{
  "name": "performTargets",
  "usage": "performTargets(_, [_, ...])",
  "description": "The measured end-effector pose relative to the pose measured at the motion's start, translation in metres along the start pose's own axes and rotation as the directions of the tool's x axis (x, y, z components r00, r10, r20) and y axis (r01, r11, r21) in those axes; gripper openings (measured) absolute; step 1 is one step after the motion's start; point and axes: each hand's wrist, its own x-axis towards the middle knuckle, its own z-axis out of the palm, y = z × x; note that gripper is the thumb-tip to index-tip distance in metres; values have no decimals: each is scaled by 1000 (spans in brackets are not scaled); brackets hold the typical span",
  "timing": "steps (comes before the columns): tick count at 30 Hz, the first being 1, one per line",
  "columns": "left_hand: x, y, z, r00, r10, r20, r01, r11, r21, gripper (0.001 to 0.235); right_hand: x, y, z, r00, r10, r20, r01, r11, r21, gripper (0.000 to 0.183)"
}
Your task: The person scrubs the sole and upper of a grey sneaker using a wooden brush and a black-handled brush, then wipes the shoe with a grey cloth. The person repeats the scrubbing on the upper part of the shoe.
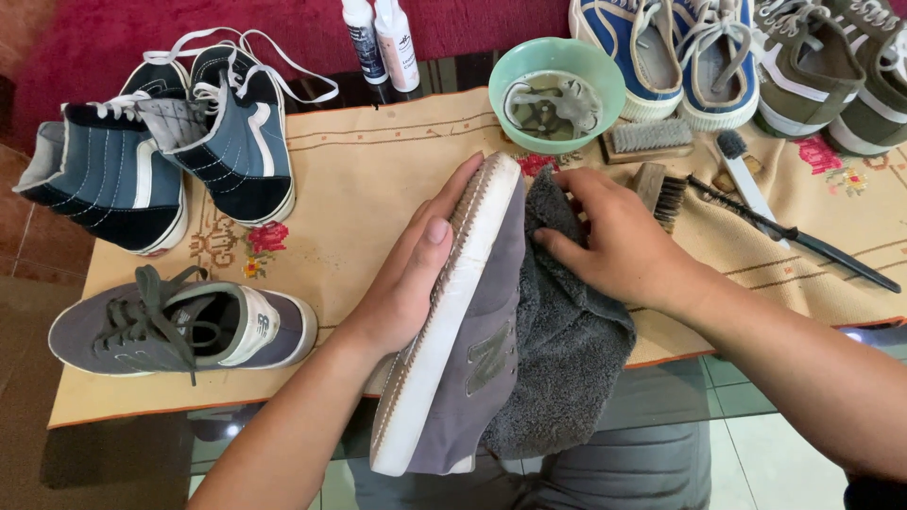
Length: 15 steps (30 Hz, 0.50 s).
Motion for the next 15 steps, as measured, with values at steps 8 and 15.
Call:
performTargets(8, [-2, 6, -1, 999, -35, 14, 33, 993, 111, 101, 0, -12, -18, 992, 106, -74, -103, 994, 37, 56])
performTargets(15, [-10, 8, -4, 989, -138, 55, 138, 990, 5, 111, -8, -17, -17, 946, -67, -316, 127, 977, 173, 55])
